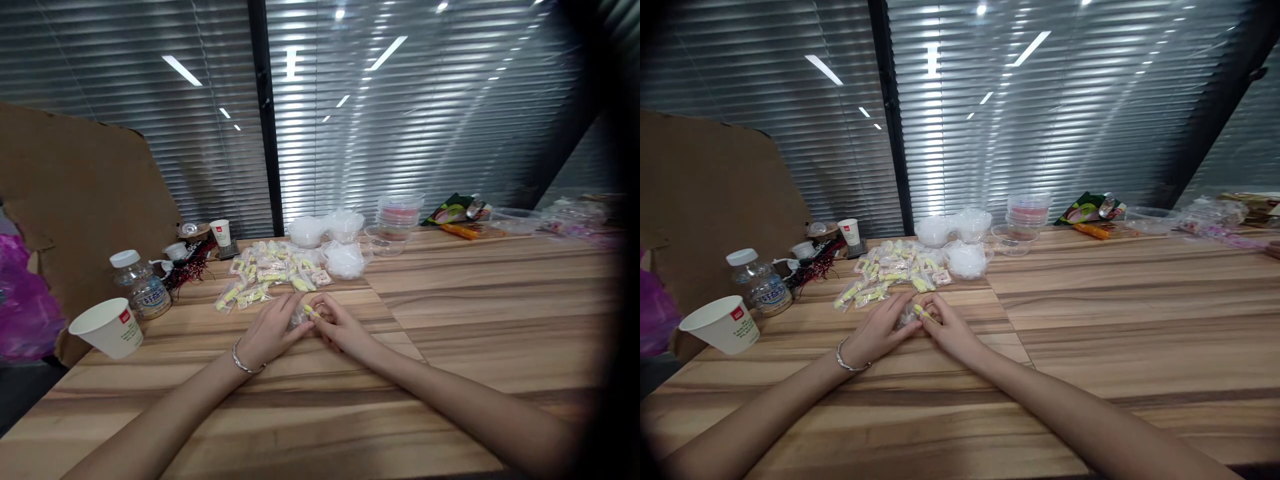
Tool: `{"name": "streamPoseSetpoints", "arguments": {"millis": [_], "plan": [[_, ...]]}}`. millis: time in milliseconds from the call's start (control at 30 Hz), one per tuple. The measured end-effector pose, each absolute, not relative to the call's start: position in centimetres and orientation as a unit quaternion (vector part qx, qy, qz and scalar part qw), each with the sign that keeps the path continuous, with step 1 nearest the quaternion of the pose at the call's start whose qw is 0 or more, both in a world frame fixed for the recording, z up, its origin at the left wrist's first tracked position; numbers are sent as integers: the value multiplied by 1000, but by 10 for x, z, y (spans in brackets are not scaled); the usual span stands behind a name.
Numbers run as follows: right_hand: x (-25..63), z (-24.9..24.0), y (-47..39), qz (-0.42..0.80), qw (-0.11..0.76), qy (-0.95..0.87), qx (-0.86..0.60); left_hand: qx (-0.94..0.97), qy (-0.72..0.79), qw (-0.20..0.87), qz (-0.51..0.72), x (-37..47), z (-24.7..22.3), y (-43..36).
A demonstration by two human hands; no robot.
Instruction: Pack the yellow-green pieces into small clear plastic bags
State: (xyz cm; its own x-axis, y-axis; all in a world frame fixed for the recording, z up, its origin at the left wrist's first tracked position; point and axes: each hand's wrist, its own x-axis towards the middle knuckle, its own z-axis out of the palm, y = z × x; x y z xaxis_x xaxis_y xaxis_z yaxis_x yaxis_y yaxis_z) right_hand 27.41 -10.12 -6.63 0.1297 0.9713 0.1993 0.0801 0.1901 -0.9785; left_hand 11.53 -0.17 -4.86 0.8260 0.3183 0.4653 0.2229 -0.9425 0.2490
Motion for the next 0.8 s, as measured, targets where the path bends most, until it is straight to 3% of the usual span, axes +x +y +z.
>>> {"name": "streamPoseSetpoints", "arguments": {"millis": [800], "plan": [[280, -76, -95, 315, 543, -575, -526, 955, 126, 74, 259, 113, -55, 1]]}}
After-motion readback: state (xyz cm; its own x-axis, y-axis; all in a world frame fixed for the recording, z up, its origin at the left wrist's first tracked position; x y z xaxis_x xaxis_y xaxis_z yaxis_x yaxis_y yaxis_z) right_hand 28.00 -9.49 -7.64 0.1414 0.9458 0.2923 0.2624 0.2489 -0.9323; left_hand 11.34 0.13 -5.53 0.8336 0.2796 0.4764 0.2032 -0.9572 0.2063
